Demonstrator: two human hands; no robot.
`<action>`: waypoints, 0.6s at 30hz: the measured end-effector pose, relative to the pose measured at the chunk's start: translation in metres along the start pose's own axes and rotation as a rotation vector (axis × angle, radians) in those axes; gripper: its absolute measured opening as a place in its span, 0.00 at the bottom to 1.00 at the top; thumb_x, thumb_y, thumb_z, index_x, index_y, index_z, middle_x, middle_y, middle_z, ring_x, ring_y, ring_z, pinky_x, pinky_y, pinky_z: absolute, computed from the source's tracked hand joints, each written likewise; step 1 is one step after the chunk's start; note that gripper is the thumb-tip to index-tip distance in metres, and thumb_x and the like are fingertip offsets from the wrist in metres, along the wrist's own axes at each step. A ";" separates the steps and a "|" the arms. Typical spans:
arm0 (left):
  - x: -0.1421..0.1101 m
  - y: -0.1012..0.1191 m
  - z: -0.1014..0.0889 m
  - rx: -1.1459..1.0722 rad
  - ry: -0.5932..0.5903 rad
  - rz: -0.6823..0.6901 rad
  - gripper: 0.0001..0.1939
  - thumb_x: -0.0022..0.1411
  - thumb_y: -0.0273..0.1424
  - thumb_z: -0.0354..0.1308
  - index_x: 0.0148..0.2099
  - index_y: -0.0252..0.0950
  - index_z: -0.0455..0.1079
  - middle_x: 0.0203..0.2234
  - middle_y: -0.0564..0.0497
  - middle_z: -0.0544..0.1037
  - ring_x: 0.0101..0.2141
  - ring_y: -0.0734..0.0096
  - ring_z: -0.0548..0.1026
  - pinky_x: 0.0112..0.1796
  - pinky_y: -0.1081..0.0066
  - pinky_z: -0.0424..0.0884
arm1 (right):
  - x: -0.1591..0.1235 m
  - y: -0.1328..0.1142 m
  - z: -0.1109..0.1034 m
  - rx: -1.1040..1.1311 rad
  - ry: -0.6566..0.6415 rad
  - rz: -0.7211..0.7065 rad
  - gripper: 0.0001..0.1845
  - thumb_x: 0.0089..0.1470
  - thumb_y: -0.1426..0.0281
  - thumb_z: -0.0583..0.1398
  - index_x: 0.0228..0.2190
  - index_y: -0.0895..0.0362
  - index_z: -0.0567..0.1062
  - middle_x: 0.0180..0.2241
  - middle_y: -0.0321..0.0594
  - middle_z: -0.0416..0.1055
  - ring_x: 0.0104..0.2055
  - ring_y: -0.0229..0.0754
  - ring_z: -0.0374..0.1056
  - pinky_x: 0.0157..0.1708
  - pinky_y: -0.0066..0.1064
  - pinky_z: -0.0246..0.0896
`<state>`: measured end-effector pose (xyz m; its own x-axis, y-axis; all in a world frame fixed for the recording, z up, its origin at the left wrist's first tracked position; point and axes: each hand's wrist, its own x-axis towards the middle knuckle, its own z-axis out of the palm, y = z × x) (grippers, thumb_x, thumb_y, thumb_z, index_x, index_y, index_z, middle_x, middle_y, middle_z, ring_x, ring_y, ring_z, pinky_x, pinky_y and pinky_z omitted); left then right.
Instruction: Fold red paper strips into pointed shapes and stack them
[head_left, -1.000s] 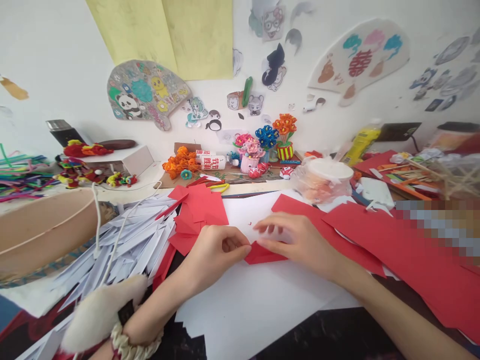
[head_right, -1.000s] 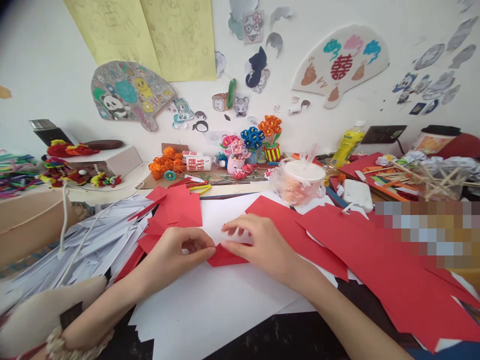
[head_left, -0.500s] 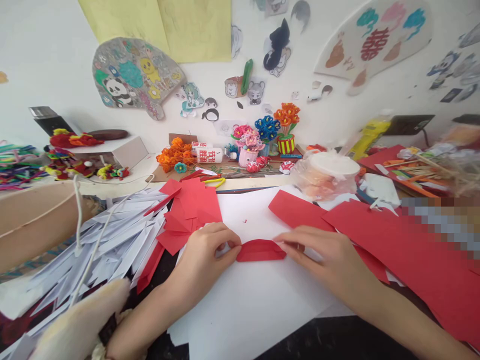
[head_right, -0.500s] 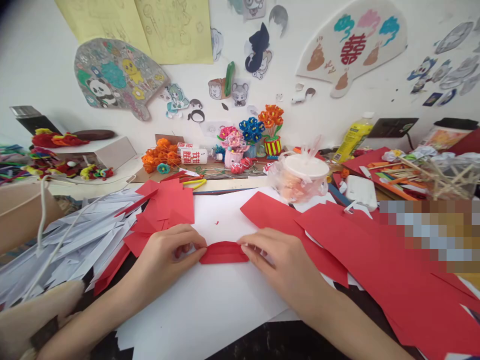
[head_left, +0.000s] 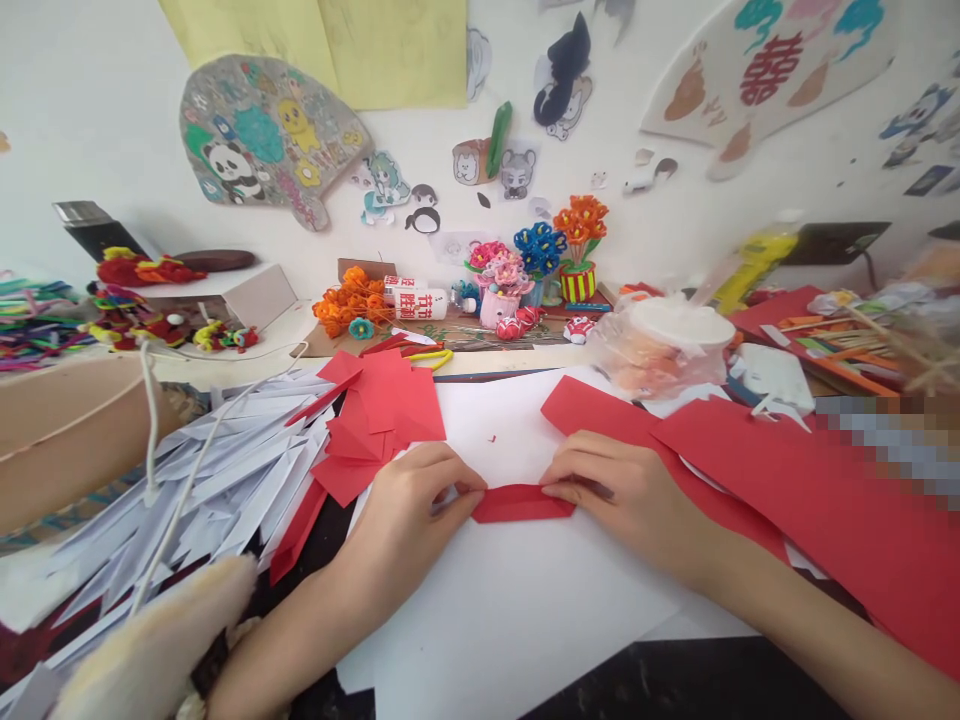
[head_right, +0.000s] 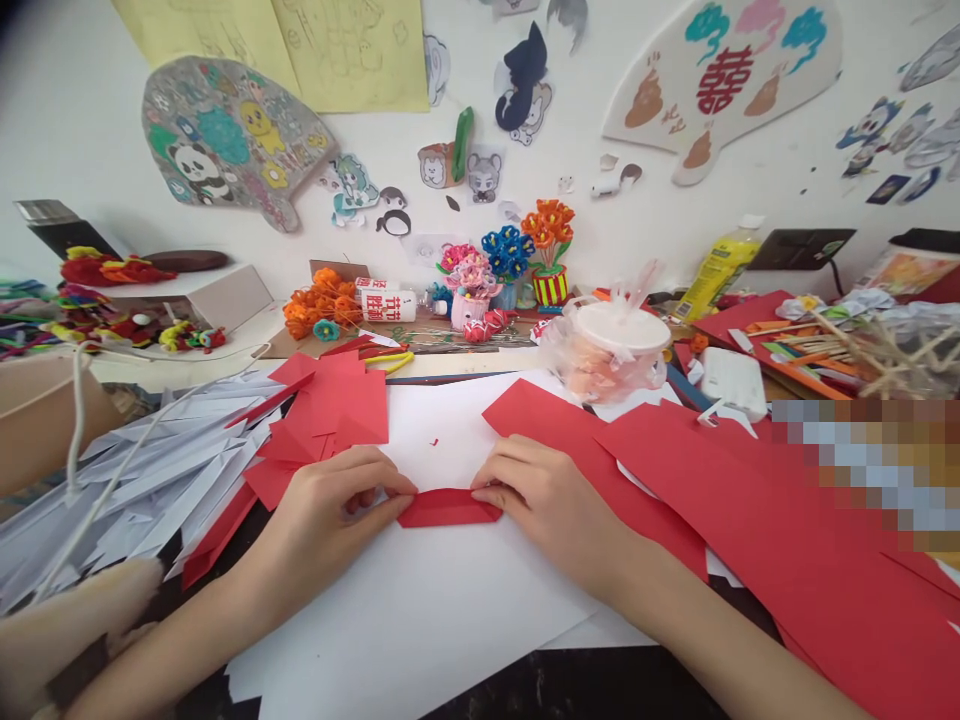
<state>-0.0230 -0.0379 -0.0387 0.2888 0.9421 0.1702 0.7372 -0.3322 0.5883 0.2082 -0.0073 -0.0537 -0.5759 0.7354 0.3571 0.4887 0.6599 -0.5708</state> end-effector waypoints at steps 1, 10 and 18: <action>0.000 0.000 -0.001 -0.001 -0.004 -0.003 0.06 0.58 0.26 0.56 0.32 0.39 0.74 0.29 0.53 0.75 0.30 0.71 0.70 0.31 0.73 0.64 | 0.000 0.000 0.000 0.001 0.006 -0.004 0.09 0.59 0.73 0.56 0.28 0.54 0.73 0.29 0.36 0.71 0.31 0.38 0.67 0.31 0.28 0.62; 0.004 -0.002 -0.010 -0.045 -0.073 0.045 0.08 0.60 0.23 0.55 0.33 0.38 0.74 0.30 0.54 0.75 0.28 0.76 0.69 0.31 0.75 0.65 | 0.000 -0.002 0.001 0.014 0.019 -0.033 0.10 0.60 0.74 0.54 0.29 0.56 0.73 0.29 0.38 0.71 0.31 0.37 0.66 0.31 0.28 0.62; 0.001 -0.005 -0.004 0.029 -0.023 0.112 0.06 0.59 0.22 0.57 0.33 0.38 0.72 0.30 0.55 0.74 0.31 0.74 0.70 0.31 0.75 0.64 | -0.002 0.005 -0.002 0.014 0.006 -0.068 0.11 0.60 0.76 0.54 0.29 0.56 0.74 0.32 0.39 0.71 0.33 0.38 0.67 0.32 0.28 0.63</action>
<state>-0.0292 -0.0353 -0.0381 0.3838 0.8980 0.2153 0.7169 -0.4367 0.5434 0.2127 -0.0051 -0.0560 -0.6037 0.6896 0.4001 0.4393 0.7065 -0.5548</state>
